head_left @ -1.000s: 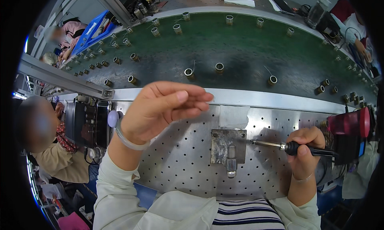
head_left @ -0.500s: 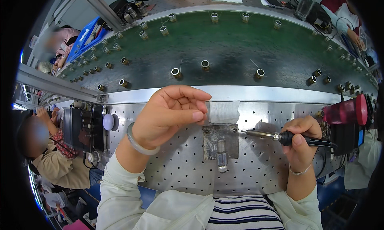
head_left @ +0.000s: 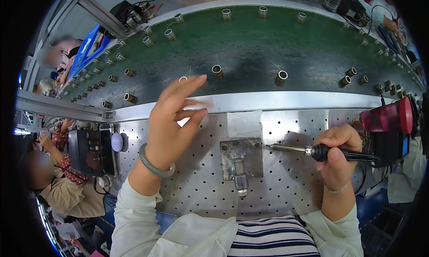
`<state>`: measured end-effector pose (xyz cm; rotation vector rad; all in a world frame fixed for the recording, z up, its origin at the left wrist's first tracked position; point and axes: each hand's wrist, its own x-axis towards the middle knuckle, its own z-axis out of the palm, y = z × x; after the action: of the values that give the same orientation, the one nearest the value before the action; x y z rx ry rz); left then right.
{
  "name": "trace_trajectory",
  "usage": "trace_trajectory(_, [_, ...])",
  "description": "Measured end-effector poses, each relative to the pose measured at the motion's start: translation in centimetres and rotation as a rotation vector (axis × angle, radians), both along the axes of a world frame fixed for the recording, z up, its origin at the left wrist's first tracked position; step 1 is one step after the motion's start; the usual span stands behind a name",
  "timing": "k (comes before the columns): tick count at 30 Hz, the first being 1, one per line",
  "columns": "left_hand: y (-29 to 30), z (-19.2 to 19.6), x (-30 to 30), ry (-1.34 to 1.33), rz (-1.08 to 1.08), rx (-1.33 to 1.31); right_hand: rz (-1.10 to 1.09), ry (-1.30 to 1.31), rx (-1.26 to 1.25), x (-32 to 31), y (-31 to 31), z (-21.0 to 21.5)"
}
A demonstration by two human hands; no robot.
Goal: The person uses a soldering iron to solder small cylindrical metal components on a perforated metal workbench. They repeatedly pick up a component, apply the soldering iron to a specific point, and place the component back on the workbench. The task is performed in a factory setting with other workers visible in the background.
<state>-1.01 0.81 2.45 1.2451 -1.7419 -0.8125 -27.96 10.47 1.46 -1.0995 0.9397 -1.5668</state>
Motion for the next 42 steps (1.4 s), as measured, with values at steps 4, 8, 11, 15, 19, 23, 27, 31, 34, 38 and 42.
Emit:
trace_trajectory(4, [-0.1, -0.1, 1.9, -0.291, -0.097, -0.012, 0.004, -0.014, -0.012, 0.2, -0.1, -0.1])
trace_trajectory(8, [-1.8, -0.3, 1.0, -0.432, -0.15, -0.476, 0.002, -0.008, -0.001, 0.2, -0.1, -0.1])
trace_trajectory(11, [-3.7, -1.3, 0.3, -0.407, -0.066, -0.461, 0.009, -0.01, 0.014, 0.3, -0.1, 0.1])
trace_trajectory(15, [-6.9, -2.5, -1.2, -0.629, 0.018, -0.679, 0.001, -0.018, 0.022, 0.1, -0.1, 0.0])
trace_trajectory(19, [-8.1, -3.7, -1.4, -0.68, 0.046, -0.643, -0.006, -0.023, 0.012, 0.2, -0.2, 0.0])
trace_trajectory(23, [-4.9, -0.5, -1.1, -0.207, -0.19, -0.049, -0.016, -0.025, 0.013, -0.2, 0.0, 0.0])
trace_trajectory(27, [-1.4, 0.4, 0.3, 0.434, -0.721, 0.75, -0.001, -0.055, 0.035, 0.3, 0.3, 0.2])
trace_trajectory(31, [-0.2, -0.5, 0.5, 0.557, -0.818, 0.962, 0.027, -0.045, 0.043, 0.6, 0.5, 0.1])
trace_trajectory(34, [0.3, -0.7, 0.5, 0.592, -0.855, 0.983, 0.061, -0.058, 0.051, 0.6, 0.6, 0.1])
trace_trajectory(38, [0.9, -0.8, -0.1, 0.625, -0.745, 0.965, 0.148, -0.044, -0.001, 0.8, 0.8, -0.2])
trace_trajectory(42, [1.5, -0.9, -0.3, 0.708, -0.661, 0.902, 0.209, -0.001, -0.05, 1.0, 0.6, -0.6])
